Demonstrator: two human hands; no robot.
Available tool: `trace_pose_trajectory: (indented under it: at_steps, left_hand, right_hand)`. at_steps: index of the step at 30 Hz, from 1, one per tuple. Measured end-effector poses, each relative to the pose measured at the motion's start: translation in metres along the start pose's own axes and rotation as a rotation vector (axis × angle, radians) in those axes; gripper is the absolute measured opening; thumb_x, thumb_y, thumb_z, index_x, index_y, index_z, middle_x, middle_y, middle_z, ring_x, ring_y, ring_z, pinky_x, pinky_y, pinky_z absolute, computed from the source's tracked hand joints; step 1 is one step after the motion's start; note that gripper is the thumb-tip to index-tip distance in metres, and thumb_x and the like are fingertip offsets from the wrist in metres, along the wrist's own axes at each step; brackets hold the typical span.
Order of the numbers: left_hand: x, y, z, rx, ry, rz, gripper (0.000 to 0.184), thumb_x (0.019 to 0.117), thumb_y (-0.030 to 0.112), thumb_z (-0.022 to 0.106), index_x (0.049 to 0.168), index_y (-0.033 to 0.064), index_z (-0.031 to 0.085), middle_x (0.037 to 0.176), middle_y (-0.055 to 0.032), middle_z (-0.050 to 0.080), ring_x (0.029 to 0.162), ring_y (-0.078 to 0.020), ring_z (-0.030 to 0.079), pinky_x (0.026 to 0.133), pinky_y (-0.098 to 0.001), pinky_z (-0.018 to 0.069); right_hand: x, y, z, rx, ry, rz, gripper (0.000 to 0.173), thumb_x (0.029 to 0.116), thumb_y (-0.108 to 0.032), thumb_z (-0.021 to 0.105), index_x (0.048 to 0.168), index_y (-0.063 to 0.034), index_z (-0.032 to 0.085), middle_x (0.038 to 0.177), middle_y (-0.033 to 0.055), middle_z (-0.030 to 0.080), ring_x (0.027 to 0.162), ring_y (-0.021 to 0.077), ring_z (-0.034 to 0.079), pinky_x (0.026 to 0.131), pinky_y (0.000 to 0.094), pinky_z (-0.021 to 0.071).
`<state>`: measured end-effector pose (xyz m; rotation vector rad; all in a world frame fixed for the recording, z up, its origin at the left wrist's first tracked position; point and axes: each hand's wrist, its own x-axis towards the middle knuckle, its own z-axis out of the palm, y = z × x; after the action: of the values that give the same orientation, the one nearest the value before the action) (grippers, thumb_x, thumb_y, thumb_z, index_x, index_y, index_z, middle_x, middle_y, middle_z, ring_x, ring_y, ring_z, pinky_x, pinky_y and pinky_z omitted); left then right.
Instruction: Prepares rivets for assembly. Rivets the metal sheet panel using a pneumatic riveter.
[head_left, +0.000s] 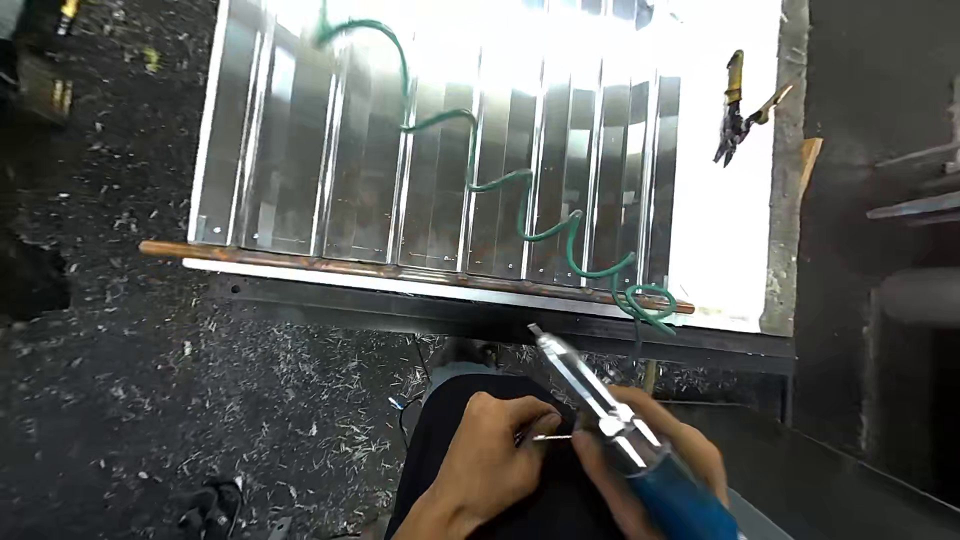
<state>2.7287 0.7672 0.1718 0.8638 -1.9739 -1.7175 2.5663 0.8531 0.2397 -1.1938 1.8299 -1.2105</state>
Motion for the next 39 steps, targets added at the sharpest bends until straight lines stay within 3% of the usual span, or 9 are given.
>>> trace_pose_trajectory:
  at_steps: [2,5,9,12,17,28,32,35,39]
  left_hand:
    - [-0.011,0.009,0.009,-0.268,0.023,-0.079,0.025,0.1028,0.022,0.06,0.1,0.0063,0.079,0.083,0.0028,0.075,0.071,0.0026,0.066,0.065,-0.0174,0.0549]
    - [-0.023,0.025,0.028,-0.611,0.121,-0.139,0.022,0.1024,0.017,0.062,0.102,0.0009,0.077,0.077,0.0019,0.071,0.057,0.0034,0.054,0.053,-0.0157,0.0471]
    - [-0.035,0.037,0.035,-0.904,0.3,-0.383,0.023,0.1014,0.021,0.063,0.09,0.0044,0.075,0.049,0.0065,0.04,0.038,-0.0006,0.035,0.035,-0.0188,0.0308]
    - [-0.042,0.04,0.015,-0.969,0.471,-0.453,0.023,0.1006,0.019,0.062,0.09,0.0036,0.074,0.047,0.0072,0.037,0.037,-0.0007,0.035,0.034,-0.0186,0.0314]
    - [-0.029,0.032,-0.018,-1.024,0.61,-0.462,0.022,0.0998,0.014,0.06,0.088,0.0011,0.073,0.046,0.0044,0.037,0.034,-0.0018,0.035,0.032,-0.0184,0.0312]
    - [0.032,0.023,-0.063,-1.082,0.518,-0.534,0.022,0.1003,0.013,0.059,0.087,0.0001,0.072,0.047,0.0046,0.035,0.035,-0.0015,0.034,0.033,-0.0178,0.03]
    - [0.057,0.001,-0.085,-1.024,0.32,-0.657,0.027,0.1047,0.019,0.055,0.099,-0.0005,0.074,0.05,0.0046,0.036,0.037,-0.0021,0.032,0.034,-0.0181,0.029]
    - [0.088,-0.038,-0.091,-1.038,0.141,-0.868,0.03,0.1087,0.023,0.05,0.108,0.0014,0.071,0.052,0.0054,0.036,0.038,-0.0023,0.032,0.034,-0.0176,0.0288]
    - [0.135,-0.088,-0.086,-0.93,0.032,-1.046,0.025,0.1071,0.026,0.055,0.091,0.0082,0.06,0.052,0.0048,0.035,0.037,-0.0037,0.033,0.034,-0.0179,0.0294]
  right_hand:
    - [-0.015,0.0,-0.005,-0.02,0.131,0.038,0.026,0.0876,-0.013,0.078,0.109,-0.0024,0.068,0.09,0.0027,0.075,0.078,0.0094,0.072,0.07,0.0269,0.064]
    - [-0.034,0.004,-0.003,-0.015,0.19,0.032,0.027,0.0873,-0.013,0.078,0.109,-0.0027,0.066,0.089,0.0023,0.074,0.078,0.0107,0.072,0.071,0.0271,0.0644]
    - [-0.045,0.009,-0.001,-0.105,0.097,-0.117,0.019,0.0899,-0.021,0.078,0.101,-0.0067,0.071,0.085,0.0005,0.075,0.075,0.0039,0.072,0.067,0.0203,0.0622]
    - [-0.046,0.016,-0.004,-0.16,0.007,-0.218,0.022,0.0938,-0.03,0.073,0.104,-0.0107,0.072,0.082,-0.0012,0.074,0.071,0.0008,0.07,0.061,0.0178,0.0584]
    - [-0.035,0.018,-0.011,-0.199,-0.321,-0.066,0.032,0.0903,-0.034,0.078,0.112,-0.0108,0.076,0.085,0.0036,0.078,0.072,0.0074,0.072,0.061,0.0288,0.0603]
    - [0.028,-0.006,0.016,-0.376,-0.291,-0.109,0.031,0.0895,-0.031,0.077,0.115,-0.0146,0.076,0.08,0.0038,0.074,0.066,0.0096,0.067,0.055,0.0273,0.0538]
    - [0.056,0.002,0.029,-0.383,-0.28,-0.016,0.031,0.0887,-0.032,0.078,0.116,-0.0176,0.076,0.086,0.0003,0.077,0.071,0.009,0.071,0.057,0.0314,0.0587]
    - [0.082,0.034,0.045,-0.487,-0.246,0.074,0.028,0.0885,-0.044,0.073,0.109,-0.0248,0.076,0.078,-0.0069,0.074,0.066,0.0072,0.069,0.053,0.0362,0.0568]
    - [0.119,0.072,0.063,-0.711,-0.295,0.234,0.028,0.085,-0.048,0.07,0.103,-0.0279,0.077,0.074,-0.0037,0.072,0.067,0.0164,0.071,0.056,0.0467,0.0571]
